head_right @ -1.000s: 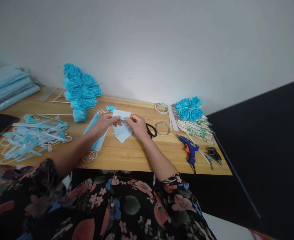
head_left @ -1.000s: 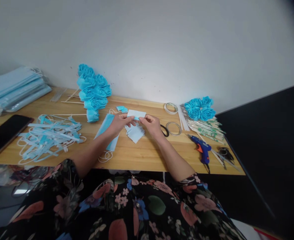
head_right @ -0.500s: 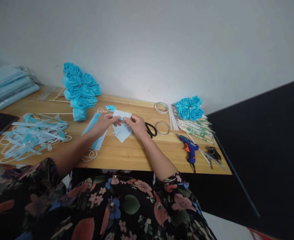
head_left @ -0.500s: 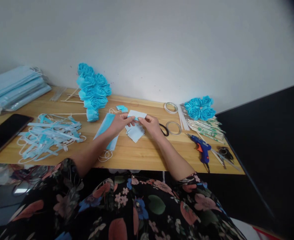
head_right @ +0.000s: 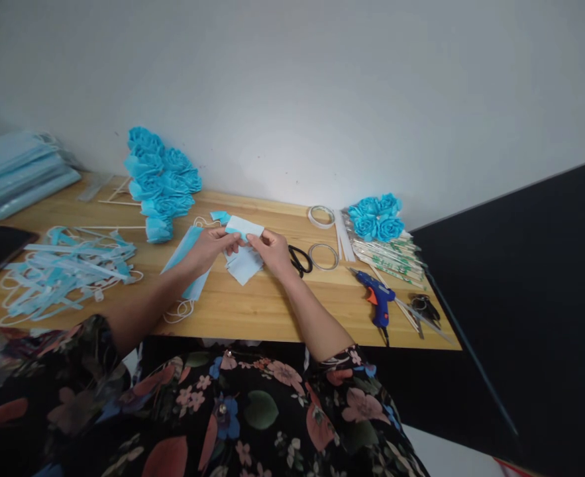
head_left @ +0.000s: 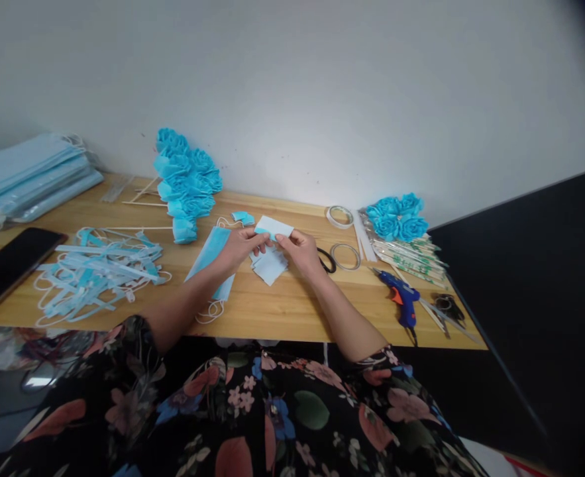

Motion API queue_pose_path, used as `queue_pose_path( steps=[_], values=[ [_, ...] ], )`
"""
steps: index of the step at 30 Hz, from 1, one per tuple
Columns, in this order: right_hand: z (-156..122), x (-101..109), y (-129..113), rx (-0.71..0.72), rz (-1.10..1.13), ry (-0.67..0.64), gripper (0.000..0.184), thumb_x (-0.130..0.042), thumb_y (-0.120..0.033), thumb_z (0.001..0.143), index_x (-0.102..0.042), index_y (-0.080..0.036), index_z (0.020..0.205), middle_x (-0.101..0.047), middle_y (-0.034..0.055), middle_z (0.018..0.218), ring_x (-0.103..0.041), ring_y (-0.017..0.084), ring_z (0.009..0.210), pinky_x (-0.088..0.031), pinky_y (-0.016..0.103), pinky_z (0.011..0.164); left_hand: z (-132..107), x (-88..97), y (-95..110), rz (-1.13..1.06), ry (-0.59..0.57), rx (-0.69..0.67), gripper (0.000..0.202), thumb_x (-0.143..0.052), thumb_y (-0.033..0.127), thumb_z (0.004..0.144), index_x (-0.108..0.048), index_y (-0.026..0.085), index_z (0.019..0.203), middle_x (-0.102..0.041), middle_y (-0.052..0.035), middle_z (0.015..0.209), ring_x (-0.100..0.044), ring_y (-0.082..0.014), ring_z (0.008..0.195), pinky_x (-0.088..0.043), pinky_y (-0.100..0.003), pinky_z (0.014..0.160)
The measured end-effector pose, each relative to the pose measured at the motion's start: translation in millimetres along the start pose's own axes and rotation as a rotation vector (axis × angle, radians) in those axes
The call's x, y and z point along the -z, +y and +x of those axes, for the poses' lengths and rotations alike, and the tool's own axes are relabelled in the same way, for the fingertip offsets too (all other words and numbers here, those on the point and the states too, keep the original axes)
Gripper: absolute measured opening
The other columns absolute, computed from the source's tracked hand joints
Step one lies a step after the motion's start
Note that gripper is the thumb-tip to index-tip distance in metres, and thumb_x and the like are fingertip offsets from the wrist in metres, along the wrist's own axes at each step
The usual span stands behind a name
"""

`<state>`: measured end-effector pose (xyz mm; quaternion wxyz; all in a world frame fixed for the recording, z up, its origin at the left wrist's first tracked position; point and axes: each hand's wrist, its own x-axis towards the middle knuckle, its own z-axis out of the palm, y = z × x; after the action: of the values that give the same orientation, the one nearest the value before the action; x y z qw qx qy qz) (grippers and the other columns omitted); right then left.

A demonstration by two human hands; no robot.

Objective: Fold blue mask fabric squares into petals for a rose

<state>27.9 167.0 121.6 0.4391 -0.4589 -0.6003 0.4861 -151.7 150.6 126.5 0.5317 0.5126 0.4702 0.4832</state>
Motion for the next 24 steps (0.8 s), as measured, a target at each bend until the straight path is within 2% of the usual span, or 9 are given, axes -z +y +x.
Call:
queue_pose_path(
  steps=[6,12,16,21,24],
  values=[
    [-1,-1,1,-0.014,-0.019,-0.060,0.038,-0.072,-0.055,0.075,-0.067,-0.017,0.071,-0.063,0.0011,0.068,-0.051,0.013,0.062,-0.038,0.028,0.060,3,1.7,-8,0.035,0.021,-0.025,0.031,-0.073,0.046,0.074,-0.069,0.017,0.067,-0.065,-0.0028,0.061,-0.054,-0.0128,0.056,-0.041,-0.028,0.057],
    [-2,-1,1,-0.016,-0.085,-0.032,0.039,-0.070,-0.055,0.076,-0.066,-0.018,0.065,-0.059,-0.0001,0.062,-0.045,0.012,0.057,-0.033,0.027,0.056,2,0.0,-10,0.021,0.053,-0.038,0.032,-0.071,0.046,0.076,-0.066,0.017,0.063,-0.065,-0.0025,0.062,-0.053,-0.0124,0.056,-0.040,-0.028,0.057],
    [-3,-1,2,-0.007,-0.085,-0.034,0.039,-0.070,-0.056,0.076,-0.066,-0.018,0.065,-0.058,-0.0003,0.060,-0.047,0.012,0.057,-0.034,0.027,0.056,1,-0.5,-12,-0.003,0.056,-0.029,0.036,-0.071,0.047,0.079,-0.063,0.017,0.060,-0.062,-0.0017,0.060,-0.052,-0.0120,0.056,-0.039,-0.027,0.057],
    [-2,1,1,-0.009,-0.098,-0.058,0.039,-0.070,-0.056,0.077,-0.066,-0.019,0.066,-0.059,-0.0006,0.061,-0.045,0.012,0.056,-0.032,0.027,0.054,2,-0.4,-13,-0.109,0.068,0.016,0.034,-0.075,0.043,0.077,-0.063,0.017,0.060,-0.060,-0.0008,0.060,-0.050,-0.0107,0.055,-0.037,-0.027,0.055],
    [0,5,-1,0.034,-0.079,-0.040,0.037,-0.070,-0.054,0.079,-0.065,-0.019,0.067,-0.063,0.0001,0.065,-0.049,0.013,0.060,-0.037,0.027,0.059,3,-0.4,-9,-0.163,0.086,0.047,0.031,-0.076,0.039,0.076,-0.063,0.016,0.061,-0.059,-0.0005,0.058,-0.049,-0.0097,0.053,-0.035,-0.026,0.054]
  ],
)
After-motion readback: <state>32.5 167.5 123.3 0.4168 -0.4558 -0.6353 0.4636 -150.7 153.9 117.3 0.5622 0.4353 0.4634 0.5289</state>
